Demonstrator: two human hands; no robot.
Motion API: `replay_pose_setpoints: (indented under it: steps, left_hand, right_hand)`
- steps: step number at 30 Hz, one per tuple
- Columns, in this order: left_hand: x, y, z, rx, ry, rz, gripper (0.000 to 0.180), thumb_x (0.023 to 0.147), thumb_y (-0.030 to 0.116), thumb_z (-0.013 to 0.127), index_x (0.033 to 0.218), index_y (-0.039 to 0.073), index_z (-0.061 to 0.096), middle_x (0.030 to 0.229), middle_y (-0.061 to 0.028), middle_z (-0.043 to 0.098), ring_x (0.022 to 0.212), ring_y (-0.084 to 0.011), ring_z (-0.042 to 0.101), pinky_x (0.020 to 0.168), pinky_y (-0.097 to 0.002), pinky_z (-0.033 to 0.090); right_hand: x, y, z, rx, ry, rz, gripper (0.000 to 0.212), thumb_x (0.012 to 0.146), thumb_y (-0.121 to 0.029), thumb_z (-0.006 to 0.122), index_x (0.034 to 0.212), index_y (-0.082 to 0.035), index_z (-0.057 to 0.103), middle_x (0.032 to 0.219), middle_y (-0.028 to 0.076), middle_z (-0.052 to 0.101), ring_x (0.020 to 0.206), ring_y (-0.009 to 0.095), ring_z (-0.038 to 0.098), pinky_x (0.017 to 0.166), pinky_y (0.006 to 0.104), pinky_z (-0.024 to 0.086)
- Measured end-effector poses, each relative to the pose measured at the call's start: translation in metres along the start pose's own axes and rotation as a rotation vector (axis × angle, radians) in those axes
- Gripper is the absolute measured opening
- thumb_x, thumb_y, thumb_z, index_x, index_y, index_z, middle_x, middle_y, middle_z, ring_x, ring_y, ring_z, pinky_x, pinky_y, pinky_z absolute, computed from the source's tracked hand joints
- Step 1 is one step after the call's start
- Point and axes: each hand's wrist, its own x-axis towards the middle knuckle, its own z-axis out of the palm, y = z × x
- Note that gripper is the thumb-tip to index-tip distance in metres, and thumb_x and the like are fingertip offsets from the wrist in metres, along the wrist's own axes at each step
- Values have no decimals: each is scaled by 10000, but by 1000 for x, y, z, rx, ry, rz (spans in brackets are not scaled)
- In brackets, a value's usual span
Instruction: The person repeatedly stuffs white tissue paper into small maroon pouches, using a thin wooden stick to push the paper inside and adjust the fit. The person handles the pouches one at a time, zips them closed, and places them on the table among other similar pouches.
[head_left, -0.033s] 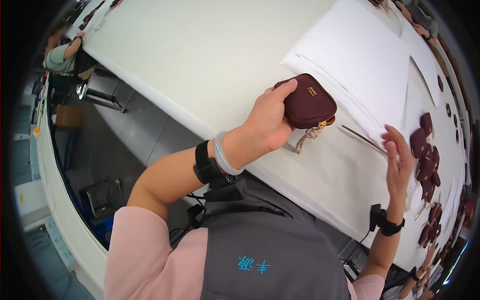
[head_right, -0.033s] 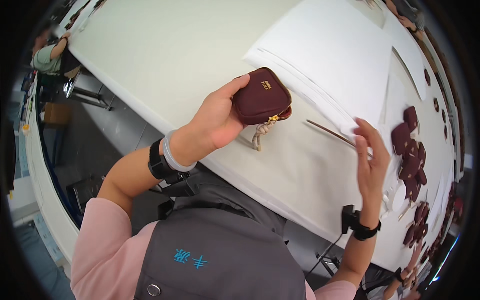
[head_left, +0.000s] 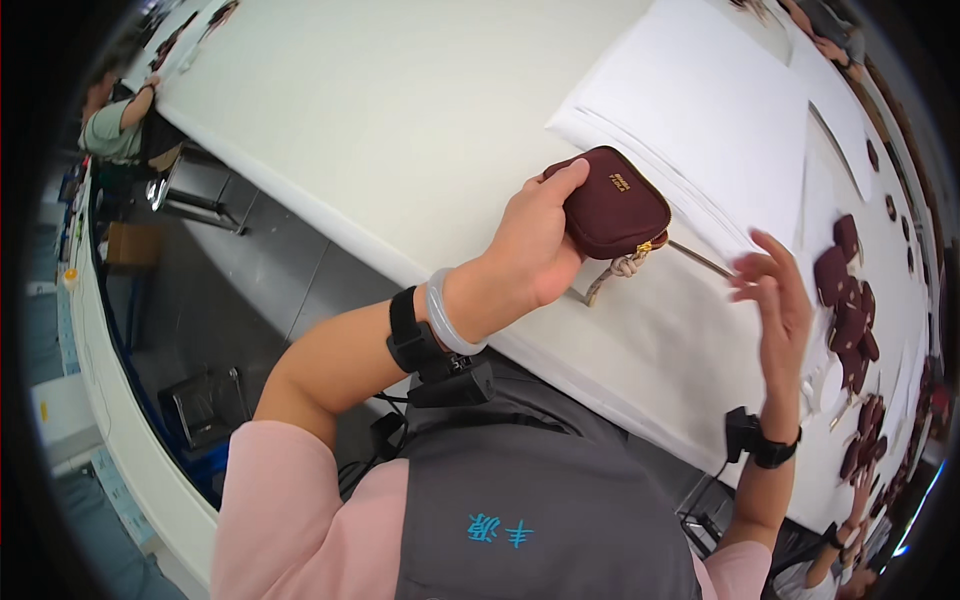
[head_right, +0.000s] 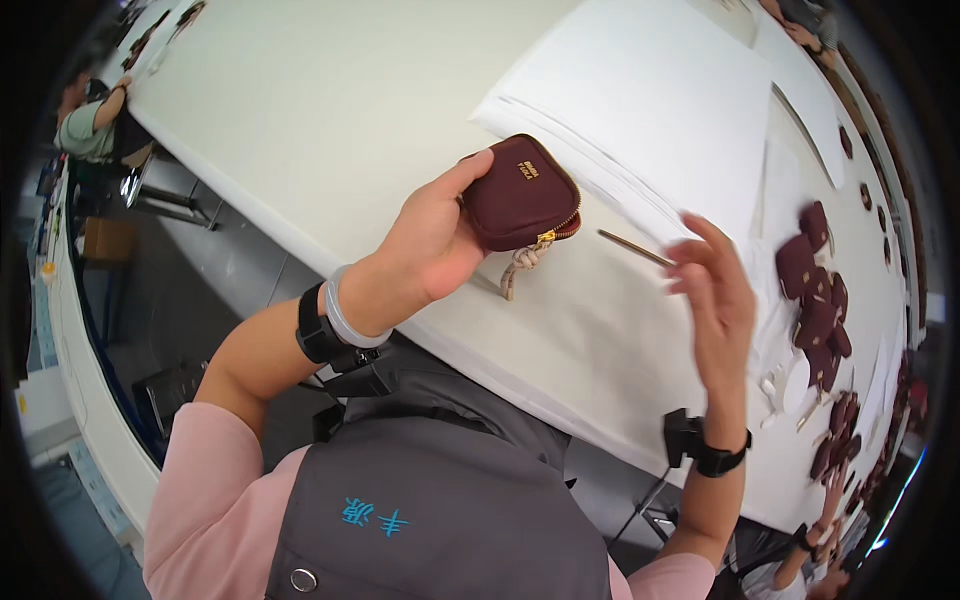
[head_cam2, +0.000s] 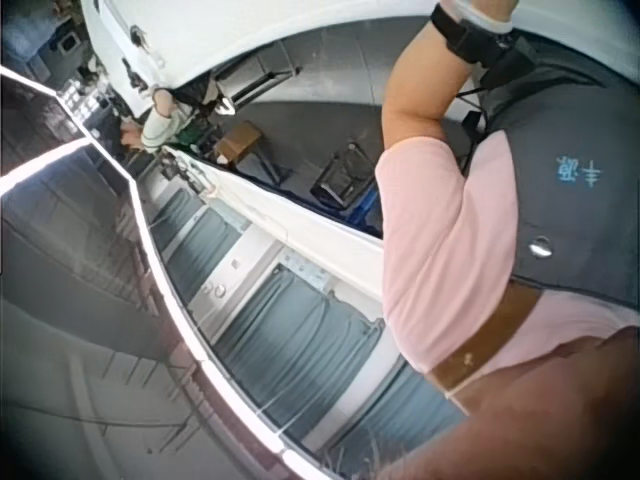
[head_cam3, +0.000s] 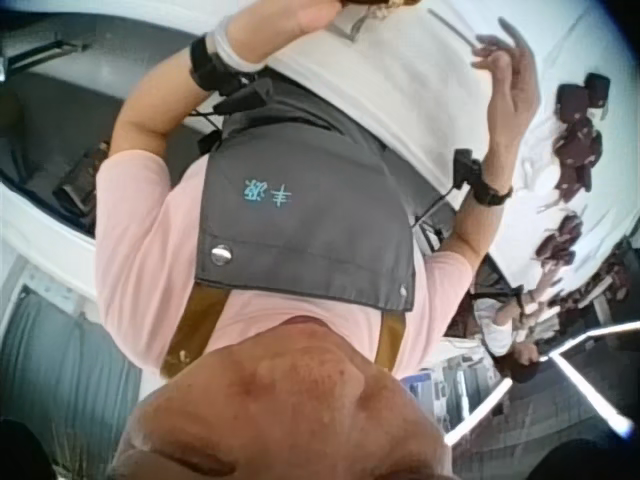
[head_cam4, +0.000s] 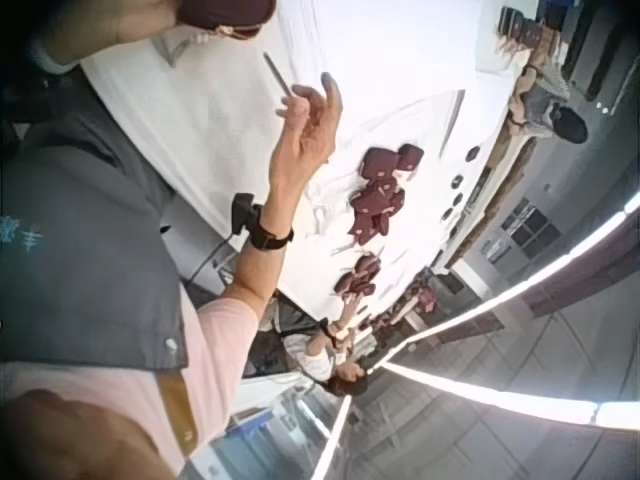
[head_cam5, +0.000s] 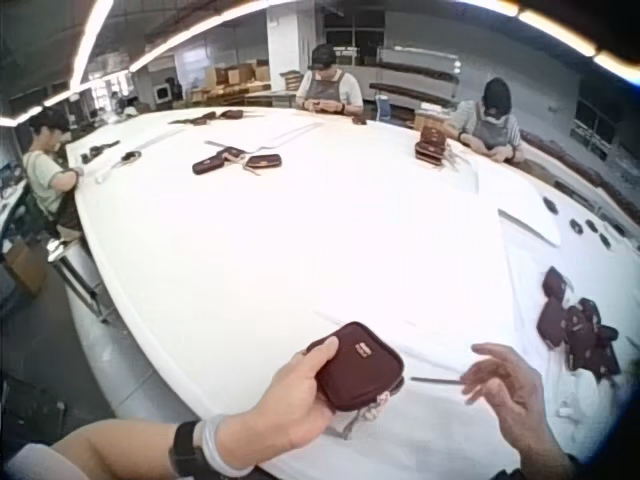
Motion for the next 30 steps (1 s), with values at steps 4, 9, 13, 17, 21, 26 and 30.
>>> replay_pose_setpoints:
  steps: [4,9,13,17,21,26,30]
  left_hand:
    - [5,-23,10,33,-77,49,464,1039,218,553,1377,-41,370,1321,-176,530,1214,-278,588,1040,-457,529]
    - [-6,2,17,385,-140,-29,460,1050,308,531,1325,-61,512,1222,-171,638,1138,-286,656,1003,-458,555]
    - [-6,26,12,485,-383,-311,495,1031,297,574,1304,-111,517,1190,-221,653,1050,-332,707,885,-410,632]
    - [-8,23,17,511,-425,-400,542,1036,290,565,1328,-159,483,1237,-272,628,1061,-368,704,859,-381,651]
    - [-13,12,19,497,-355,-336,571,1011,286,615,1337,-155,457,1234,-266,619,1057,-351,703,871,-373,652]
    - [-15,2,19,710,-315,-239,525,975,231,677,1344,-91,488,1201,-188,638,1077,-293,691,907,-381,627]
    - [-6,2,9,794,-376,-191,529,911,169,763,1328,-51,523,1168,-155,665,1070,-243,697,905,-360,603]
  right_hand:
    - [13,-33,65,492,-171,260,591,980,-190,670,1482,12,432,1130,171,685,929,157,675,758,293,586]
    - [25,-21,48,555,-124,330,539,964,-160,673,1425,44,481,1107,144,702,903,152,695,765,281,601]
    - [31,-9,37,677,-219,477,408,973,-146,625,1327,50,575,1094,127,702,889,137,699,752,269,589]
    - [32,-5,28,710,-321,560,411,985,-197,623,1307,55,585,1057,132,695,785,132,693,562,265,556]
    - [25,-17,35,634,-222,569,629,920,-315,728,1388,38,502,1053,147,678,697,143,670,438,265,494]
    - [18,-18,38,429,-269,494,881,737,-354,893,1412,16,464,1144,147,645,800,170,671,500,272,521]
    - [17,-8,32,269,-278,299,818,739,-243,891,1414,-33,480,1163,120,651,920,200,673,654,319,562]
